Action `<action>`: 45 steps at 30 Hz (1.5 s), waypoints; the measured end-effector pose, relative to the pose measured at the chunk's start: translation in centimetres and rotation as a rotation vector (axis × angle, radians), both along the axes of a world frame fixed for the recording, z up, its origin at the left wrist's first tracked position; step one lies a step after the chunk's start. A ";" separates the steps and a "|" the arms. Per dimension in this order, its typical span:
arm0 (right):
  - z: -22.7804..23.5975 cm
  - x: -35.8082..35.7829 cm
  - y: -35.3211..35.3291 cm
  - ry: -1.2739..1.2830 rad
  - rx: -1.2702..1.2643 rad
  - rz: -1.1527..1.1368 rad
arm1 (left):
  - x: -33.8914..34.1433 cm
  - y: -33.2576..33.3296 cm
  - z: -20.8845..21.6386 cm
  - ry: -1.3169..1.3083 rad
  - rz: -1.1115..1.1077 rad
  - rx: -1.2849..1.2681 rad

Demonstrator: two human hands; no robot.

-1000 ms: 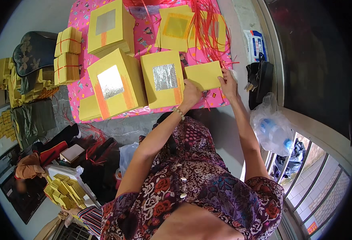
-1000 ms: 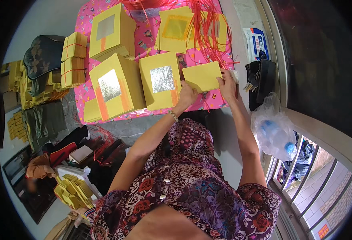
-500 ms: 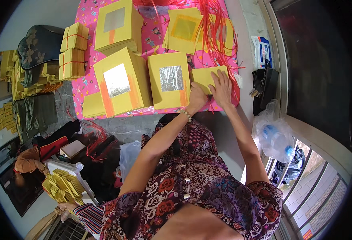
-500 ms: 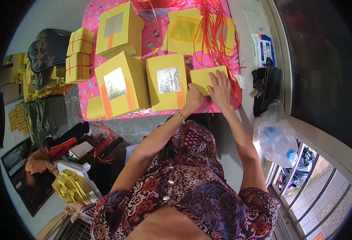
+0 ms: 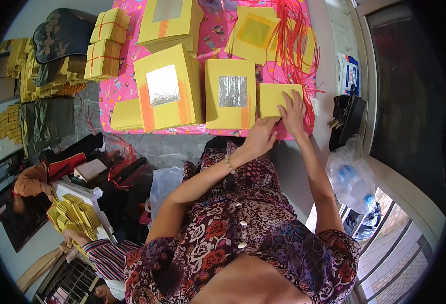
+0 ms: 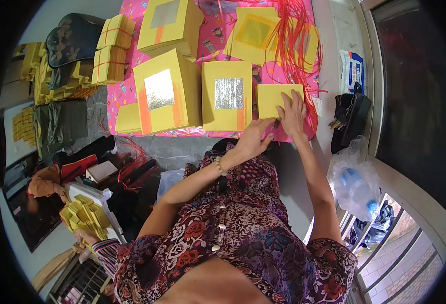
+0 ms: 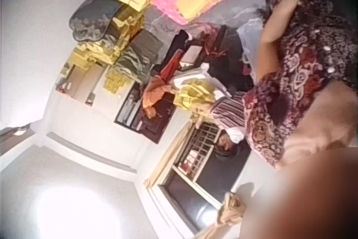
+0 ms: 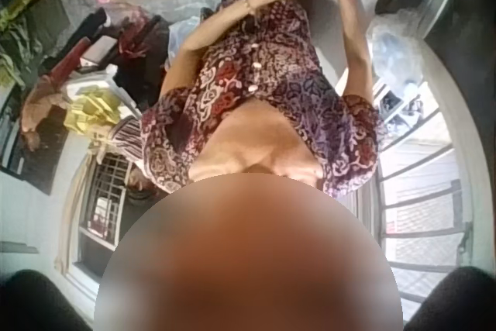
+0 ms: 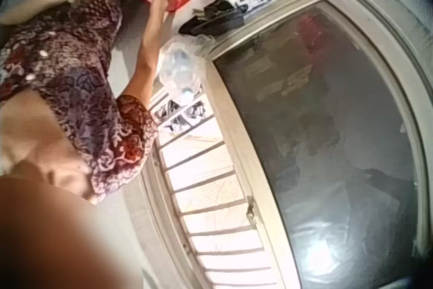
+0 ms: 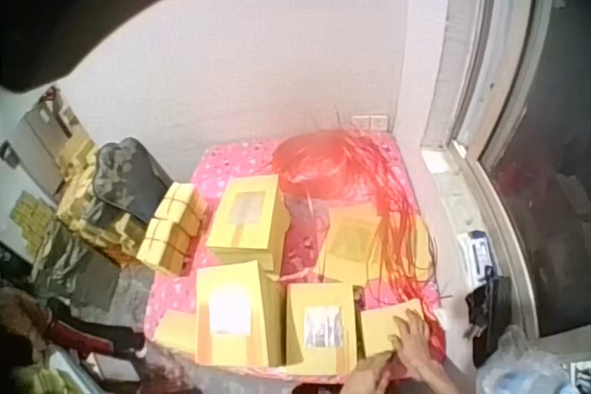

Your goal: The person is bundling and organizing sheets of yellow spirit money (joss paper) at a workstation.

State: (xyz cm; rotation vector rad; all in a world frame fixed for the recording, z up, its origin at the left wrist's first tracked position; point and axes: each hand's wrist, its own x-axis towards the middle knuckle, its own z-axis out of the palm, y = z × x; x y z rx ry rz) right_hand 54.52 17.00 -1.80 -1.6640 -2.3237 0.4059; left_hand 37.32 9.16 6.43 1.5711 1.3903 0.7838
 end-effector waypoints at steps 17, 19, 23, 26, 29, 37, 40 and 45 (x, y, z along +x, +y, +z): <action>4.6 -6.9 -4.5 0.148 -0.055 0.543 | -10.8 -4.1 -3.3 0.465 0.142 0.209; 4.4 -7.0 -4.2 0.137 -0.034 0.554 | -11.1 -4.2 -4.0 0.425 0.154 0.212; 4.3 -6.7 -3.6 0.217 -0.025 0.571 | -11.6 -4.0 -4.8 0.430 0.168 0.249; 4.5 -6.6 -3.0 0.272 -0.139 0.569 | -12.1 -3.7 -4.5 0.394 0.160 0.245; 4.9 -6.8 -2.6 0.295 -0.117 0.565 | -12.5 -3.4 -4.3 0.332 0.133 0.207; 4.7 -7.0 -1.9 0.339 -0.272 0.448 | -12.7 -3.0 -4.4 0.201 0.183 0.178; 4.7 -7.0 -1.9 0.356 -0.287 0.436 | -12.6 -3.0 -4.5 0.173 0.190 0.158; 4.4 -6.9 -2.0 0.380 -0.291 0.438 | -12.3 -3.0 -5.1 0.090 0.227 0.093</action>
